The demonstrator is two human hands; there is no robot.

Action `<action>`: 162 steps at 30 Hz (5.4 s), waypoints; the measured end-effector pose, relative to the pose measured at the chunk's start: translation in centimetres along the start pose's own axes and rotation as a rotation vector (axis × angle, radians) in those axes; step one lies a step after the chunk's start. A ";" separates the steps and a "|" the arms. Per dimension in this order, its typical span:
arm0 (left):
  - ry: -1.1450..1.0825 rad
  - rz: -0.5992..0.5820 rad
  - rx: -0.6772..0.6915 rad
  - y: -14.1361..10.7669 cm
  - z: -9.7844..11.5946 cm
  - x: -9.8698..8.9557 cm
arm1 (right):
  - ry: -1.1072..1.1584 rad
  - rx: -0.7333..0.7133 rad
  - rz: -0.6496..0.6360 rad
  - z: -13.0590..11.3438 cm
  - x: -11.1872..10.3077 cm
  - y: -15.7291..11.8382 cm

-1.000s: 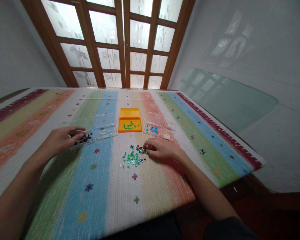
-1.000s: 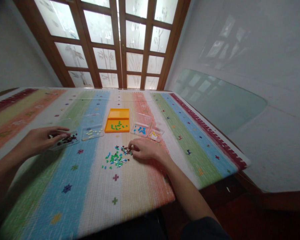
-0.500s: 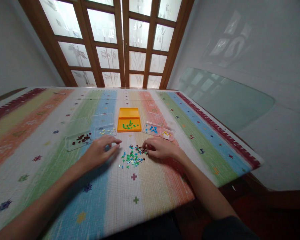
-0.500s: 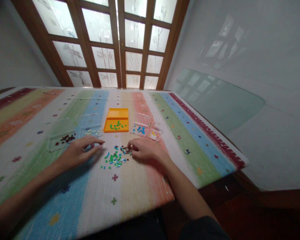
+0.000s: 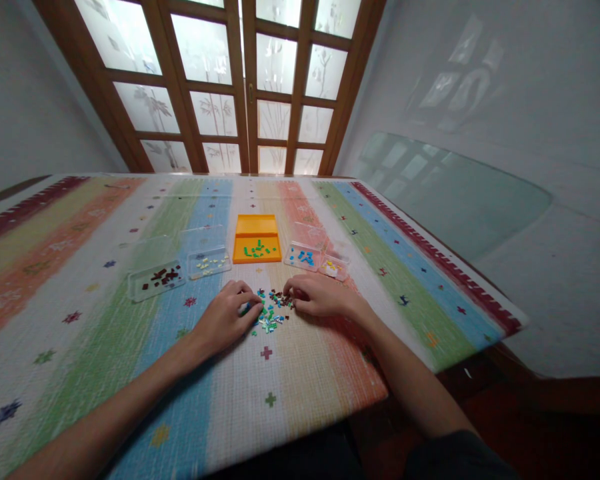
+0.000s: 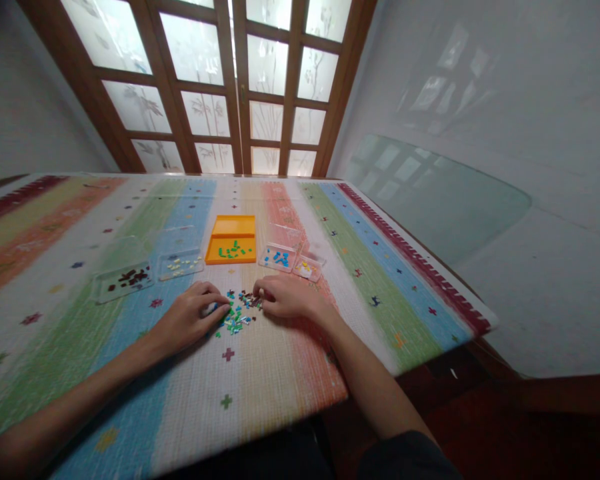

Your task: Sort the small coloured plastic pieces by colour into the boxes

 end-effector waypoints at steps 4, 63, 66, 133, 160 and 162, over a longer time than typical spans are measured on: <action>-0.012 0.003 -0.022 0.1 0.1 0.1 | -0.003 -0.005 -0.008 -0.1 0.0 0.0; 0.101 -0.080 0.258 0.3 0.9 0.2 | -0.006 0.010 -0.010 0.0 0.1 0.0; 0.100 -0.095 0.245 0.6 0.8 0.5 | -0.004 0.011 -0.016 -0.1 0.1 0.0; 0.196 0.040 0.244 -0.2 0.5 -6.8 | 0.022 0.015 0.009 -0.1 -0.3 -0.1; 0.217 0.109 0.645 -2.6 6.4 -1.4 | 0.749 -0.124 0.071 -3.8 -0.1 0.8; 0.217 0.111 0.644 -2.6 6.6 -1.4 | 0.796 -0.105 0.070 -3.8 0.1 0.9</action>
Point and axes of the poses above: each hand's wrist, its own y-axis towards the middle knuckle, its own x-axis out of the palm, z = x × y, the point moved 10 cm from there along y, towards the middle knuckle, and after that the axes turned 13 degrees about -y, right-handed, at the moved point
